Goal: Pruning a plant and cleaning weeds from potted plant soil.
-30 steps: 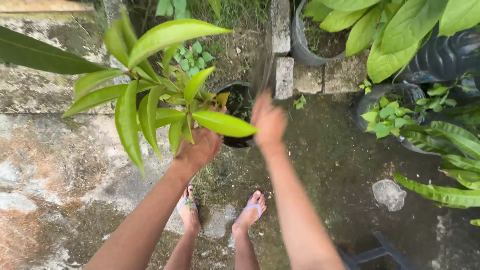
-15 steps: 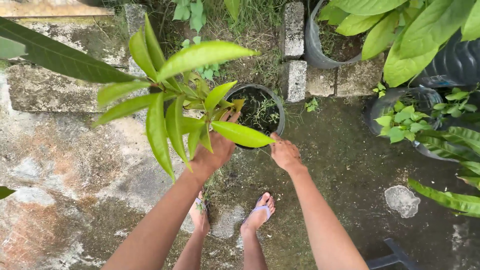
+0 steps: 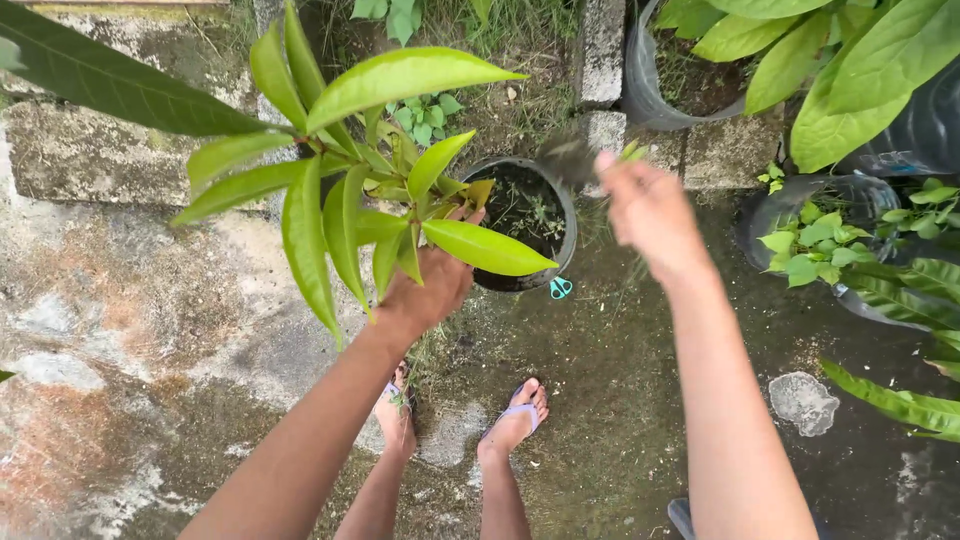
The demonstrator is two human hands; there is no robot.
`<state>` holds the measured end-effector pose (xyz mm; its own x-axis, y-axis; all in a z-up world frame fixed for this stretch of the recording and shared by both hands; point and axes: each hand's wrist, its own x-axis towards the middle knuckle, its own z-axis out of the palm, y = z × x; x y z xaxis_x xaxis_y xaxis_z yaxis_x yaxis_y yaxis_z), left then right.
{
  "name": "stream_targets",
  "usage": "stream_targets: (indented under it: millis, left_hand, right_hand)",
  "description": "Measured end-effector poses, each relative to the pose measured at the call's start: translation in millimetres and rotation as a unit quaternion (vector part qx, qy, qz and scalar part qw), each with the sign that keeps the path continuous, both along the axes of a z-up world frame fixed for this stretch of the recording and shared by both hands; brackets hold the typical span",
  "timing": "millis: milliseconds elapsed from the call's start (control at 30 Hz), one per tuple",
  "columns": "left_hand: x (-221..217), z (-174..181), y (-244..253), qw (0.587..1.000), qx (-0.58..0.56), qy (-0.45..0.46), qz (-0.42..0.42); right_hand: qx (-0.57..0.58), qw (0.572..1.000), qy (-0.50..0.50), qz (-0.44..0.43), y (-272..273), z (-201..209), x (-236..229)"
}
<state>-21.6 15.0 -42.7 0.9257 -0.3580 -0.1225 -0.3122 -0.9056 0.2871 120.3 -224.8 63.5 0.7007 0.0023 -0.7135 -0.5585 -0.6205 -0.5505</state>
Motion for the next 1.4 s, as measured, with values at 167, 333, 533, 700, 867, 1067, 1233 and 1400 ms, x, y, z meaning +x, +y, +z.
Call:
stream_targets:
  millis: [167, 333, 533, 700, 867, 1067, 1233, 1400]
  left_hand:
    - [2.4, 7.1, 1.0, 0.997, 0.062, -0.031, -0.031]
    - [-3.4, 9.6, 0.8, 0.983, 0.157, -0.041, -0.081]
    - [-3.3, -4.2, -0.4, 0.805, 0.534, -0.162, -0.201]
    - [-5.8, -10.0, -2.7, 0.993, 0.108, -0.046, -0.023]
    - [-3.1, -24.1, -4.6, 0.993, 0.093, -0.034, -0.06]
    - [-22.2, -121.3, -5.8, 0.744, 0.596, -0.249, -0.172]
    - [0.6, -13.4, -4.4, 0.88, 0.399, -0.231, -0.113]
    - [-3.1, -23.4, -5.8, 0.624, 0.662, -0.365, -0.2]
  right_hand:
    - [0.041, 0.95, -0.306, -0.052, 10.7, -31.9, -12.7]
    - [-0.252, 0.92, -0.104, 0.283, 9.5, -194.4, -115.4]
    - [-0.301, 0.841, 0.008, 0.45, -25.0, -273.8, -164.5]
    - [-0.265, 0.863, 0.072, 0.424, -24.1, -260.1, -170.4]
    - [-0.286, 0.85, 0.021, 0.442, -27.2, -240.0, -176.8]
    - [-0.263, 0.848, -0.032, 0.459, -49.5, -247.5, -201.7]
    - [-0.232, 0.856, 0.087, 0.454, -20.5, -124.8, -183.1]
    - [-0.187, 0.902, 0.119, 0.371, -41.2, -106.6, -184.4]
